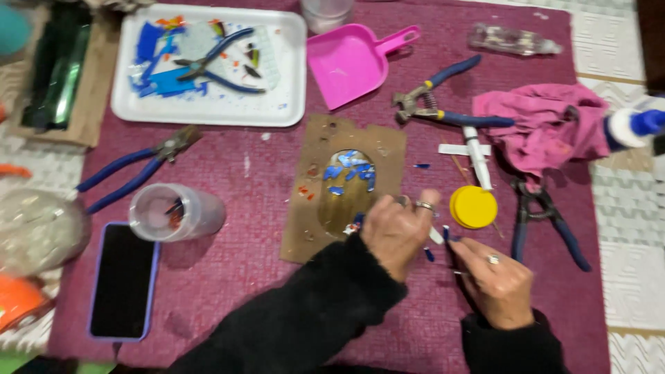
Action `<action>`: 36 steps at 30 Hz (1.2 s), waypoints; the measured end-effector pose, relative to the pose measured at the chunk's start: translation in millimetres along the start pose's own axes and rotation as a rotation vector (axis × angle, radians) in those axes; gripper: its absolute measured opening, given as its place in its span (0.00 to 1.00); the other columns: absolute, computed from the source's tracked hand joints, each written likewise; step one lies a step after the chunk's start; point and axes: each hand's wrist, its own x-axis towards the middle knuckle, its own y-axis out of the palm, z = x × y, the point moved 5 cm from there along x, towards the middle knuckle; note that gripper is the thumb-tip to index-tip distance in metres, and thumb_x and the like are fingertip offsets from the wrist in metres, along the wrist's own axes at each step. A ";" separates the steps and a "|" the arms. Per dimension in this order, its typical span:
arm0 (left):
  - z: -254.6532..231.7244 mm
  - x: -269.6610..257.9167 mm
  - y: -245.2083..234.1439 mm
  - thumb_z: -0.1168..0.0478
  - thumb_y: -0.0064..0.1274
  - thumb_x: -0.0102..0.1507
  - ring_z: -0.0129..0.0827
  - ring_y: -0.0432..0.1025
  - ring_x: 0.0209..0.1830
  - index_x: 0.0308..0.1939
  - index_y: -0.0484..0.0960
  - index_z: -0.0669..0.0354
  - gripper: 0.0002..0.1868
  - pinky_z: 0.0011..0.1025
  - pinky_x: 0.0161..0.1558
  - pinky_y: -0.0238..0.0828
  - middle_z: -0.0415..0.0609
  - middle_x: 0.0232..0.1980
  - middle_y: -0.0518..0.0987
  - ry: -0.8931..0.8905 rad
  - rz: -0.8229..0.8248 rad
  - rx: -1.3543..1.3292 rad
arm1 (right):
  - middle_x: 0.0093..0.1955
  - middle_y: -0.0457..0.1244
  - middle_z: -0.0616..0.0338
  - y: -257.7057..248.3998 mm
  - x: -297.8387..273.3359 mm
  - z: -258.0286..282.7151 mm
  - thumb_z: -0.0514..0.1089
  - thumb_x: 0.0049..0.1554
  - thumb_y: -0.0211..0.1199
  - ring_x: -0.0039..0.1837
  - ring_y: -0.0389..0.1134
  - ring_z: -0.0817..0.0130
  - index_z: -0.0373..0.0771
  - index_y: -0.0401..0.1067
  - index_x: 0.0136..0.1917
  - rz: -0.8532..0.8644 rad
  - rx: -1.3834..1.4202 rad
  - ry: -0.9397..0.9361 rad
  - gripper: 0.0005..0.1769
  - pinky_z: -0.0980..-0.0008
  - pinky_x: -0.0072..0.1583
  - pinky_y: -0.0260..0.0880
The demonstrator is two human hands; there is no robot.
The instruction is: Assembling a mosaic art piece by gluing blue and orange glass shards onto a board.
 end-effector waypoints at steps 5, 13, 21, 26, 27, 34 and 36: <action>89.4 -18.4 -97.7 0.68 0.55 0.60 0.49 0.76 0.32 0.50 0.75 0.56 0.15 0.43 0.35 0.69 0.51 0.31 0.80 -0.174 -0.032 -0.300 | 0.48 0.69 0.57 -10.8 12.3 9.2 0.37 0.52 0.69 0.47 0.72 0.60 0.41 0.76 0.53 0.052 0.075 0.186 0.14 0.64 0.48 0.71; 110.1 -45.8 -57.9 0.72 0.55 0.58 0.48 0.77 0.37 0.50 0.70 0.56 0.18 0.43 0.41 0.70 0.47 0.36 0.83 -0.106 0.037 -0.381 | 0.43 0.68 0.56 20.1 89.3 50.0 0.37 0.52 0.66 0.46 0.72 0.59 0.39 0.77 0.53 0.258 0.422 0.159 0.13 0.64 0.49 0.71; 108.7 -26.7 -33.8 0.69 0.59 0.54 0.53 0.75 0.34 0.45 0.69 0.59 0.18 0.48 0.40 0.69 0.54 0.27 0.77 0.008 0.162 -0.345 | 0.39 0.63 0.52 64.4 108.3 61.6 0.41 0.49 0.70 0.43 0.67 0.55 0.40 0.80 0.54 0.334 0.351 0.125 0.18 0.58 0.45 0.68; 111.1 -23.5 -32.8 0.70 0.57 0.54 0.54 0.76 0.34 0.44 0.70 0.58 0.16 0.48 0.38 0.69 0.55 0.28 0.77 -0.018 0.169 -0.437 | 0.37 0.63 0.51 61.6 115.8 67.6 0.43 0.48 0.72 0.43 0.67 0.54 0.40 0.80 0.54 0.356 0.303 0.143 0.18 0.58 0.45 0.68; 111.8 -23.0 -32.9 0.70 0.56 0.54 0.54 0.76 0.35 0.44 0.70 0.58 0.16 0.49 0.38 0.70 0.55 0.29 0.77 -0.010 0.153 -0.468 | 0.37 0.64 0.52 62.0 116.2 68.1 0.43 0.48 0.72 0.43 0.67 0.54 0.40 0.80 0.53 0.362 0.300 0.139 0.18 0.58 0.45 0.68; 108.5 -18.8 -39.6 0.70 0.56 0.55 0.56 0.76 0.34 0.44 0.69 0.59 0.16 0.50 0.37 0.69 0.56 0.27 0.77 -0.007 0.167 -0.452 | 0.39 0.65 0.50 62.2 120.8 71.8 0.43 0.48 0.72 0.44 0.68 0.50 0.42 0.81 0.50 0.406 0.240 0.170 0.15 0.55 0.45 0.68; 108.3 -17.7 -40.8 0.70 0.55 0.56 0.56 0.76 0.34 0.44 0.68 0.60 0.15 0.50 0.37 0.69 0.56 0.28 0.77 0.010 0.168 -0.468 | 0.37 0.64 0.48 65.1 120.5 67.6 0.43 0.47 0.72 0.43 0.68 0.49 0.40 0.81 0.48 0.418 0.278 0.234 0.14 0.54 0.45 0.67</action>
